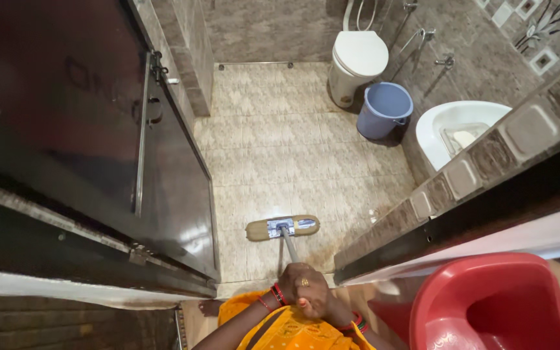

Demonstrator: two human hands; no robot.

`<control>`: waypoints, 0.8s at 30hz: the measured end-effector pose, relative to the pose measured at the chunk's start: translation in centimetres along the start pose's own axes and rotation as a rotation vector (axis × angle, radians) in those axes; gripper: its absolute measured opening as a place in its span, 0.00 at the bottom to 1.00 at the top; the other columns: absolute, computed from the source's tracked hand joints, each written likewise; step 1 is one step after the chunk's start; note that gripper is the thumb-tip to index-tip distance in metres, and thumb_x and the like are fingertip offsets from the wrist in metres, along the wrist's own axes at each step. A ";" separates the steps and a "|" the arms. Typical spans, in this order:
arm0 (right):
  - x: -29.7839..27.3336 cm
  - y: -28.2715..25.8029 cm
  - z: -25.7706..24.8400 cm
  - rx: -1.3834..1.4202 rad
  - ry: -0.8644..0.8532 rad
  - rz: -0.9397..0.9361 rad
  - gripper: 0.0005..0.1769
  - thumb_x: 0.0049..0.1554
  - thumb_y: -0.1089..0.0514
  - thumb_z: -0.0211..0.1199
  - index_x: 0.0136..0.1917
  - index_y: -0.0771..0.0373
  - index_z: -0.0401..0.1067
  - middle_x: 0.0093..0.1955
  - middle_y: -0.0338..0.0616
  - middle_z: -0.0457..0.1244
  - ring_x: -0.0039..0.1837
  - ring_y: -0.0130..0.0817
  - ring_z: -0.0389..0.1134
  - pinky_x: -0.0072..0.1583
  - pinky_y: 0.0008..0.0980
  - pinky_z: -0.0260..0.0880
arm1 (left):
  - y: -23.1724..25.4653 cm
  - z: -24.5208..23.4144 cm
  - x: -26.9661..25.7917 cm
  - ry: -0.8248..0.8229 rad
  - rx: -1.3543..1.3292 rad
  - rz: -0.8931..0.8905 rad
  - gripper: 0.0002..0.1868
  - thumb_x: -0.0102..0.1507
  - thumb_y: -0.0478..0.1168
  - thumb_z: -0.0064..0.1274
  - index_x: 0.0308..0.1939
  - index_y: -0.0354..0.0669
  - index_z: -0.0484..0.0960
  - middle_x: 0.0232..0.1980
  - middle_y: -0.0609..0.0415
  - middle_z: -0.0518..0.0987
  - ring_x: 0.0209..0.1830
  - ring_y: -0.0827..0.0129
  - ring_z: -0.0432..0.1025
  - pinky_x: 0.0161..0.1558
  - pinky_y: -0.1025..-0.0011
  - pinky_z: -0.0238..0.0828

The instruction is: The person mops the tiled bathroom floor using a flat mop. They move the mop back and forth across the floor, covering the area around the toilet, sink, and doorway.

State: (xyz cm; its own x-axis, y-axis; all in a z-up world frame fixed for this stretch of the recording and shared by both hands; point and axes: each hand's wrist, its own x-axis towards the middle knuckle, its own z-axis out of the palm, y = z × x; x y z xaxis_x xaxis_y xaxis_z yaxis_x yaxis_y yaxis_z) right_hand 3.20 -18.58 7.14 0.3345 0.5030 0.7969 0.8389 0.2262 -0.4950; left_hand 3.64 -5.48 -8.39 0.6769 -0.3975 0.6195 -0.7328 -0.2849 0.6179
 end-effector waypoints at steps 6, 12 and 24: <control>-1.4 4.3 0.6 0.027 0.070 -0.002 0.22 0.63 0.55 0.51 0.28 0.60 0.62 0.31 0.45 0.56 0.35 0.46 0.61 0.42 0.43 0.65 | -2.3 -0.8 1.2 -0.025 -0.006 0.004 0.07 0.57 0.42 0.56 0.34 0.42 0.80 0.37 0.48 0.80 0.40 0.52 0.77 0.42 0.59 0.76; -2.2 9.1 1.6 -0.150 0.034 0.041 0.17 0.62 0.57 0.50 0.32 0.61 0.64 0.36 0.49 0.59 0.43 0.52 0.64 0.52 0.50 0.68 | -7.9 -1.3 1.5 -0.167 0.017 -0.137 0.07 0.58 0.42 0.54 0.34 0.43 0.80 0.38 0.46 0.81 0.42 0.51 0.77 0.43 0.59 0.75; -9.0 10.3 6.7 -0.254 -0.314 0.708 0.14 0.63 0.52 0.59 0.49 0.66 0.75 0.49 0.55 0.66 0.53 0.55 0.67 0.55 0.48 0.67 | -8.9 -2.4 -0.1 -0.441 -0.112 -0.548 0.05 0.59 0.39 0.51 0.33 0.41 0.79 0.44 0.51 0.78 0.48 0.55 0.73 0.49 0.64 0.72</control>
State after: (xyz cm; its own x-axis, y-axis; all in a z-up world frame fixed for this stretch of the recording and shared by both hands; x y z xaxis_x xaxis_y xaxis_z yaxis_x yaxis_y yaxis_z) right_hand 6.02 -15.19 -7.42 0.7179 0.6748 0.1712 0.5579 -0.4105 -0.7213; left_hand 10.26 -0.81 -12.83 0.8374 -0.5456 -0.0339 -0.2674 -0.4629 0.8451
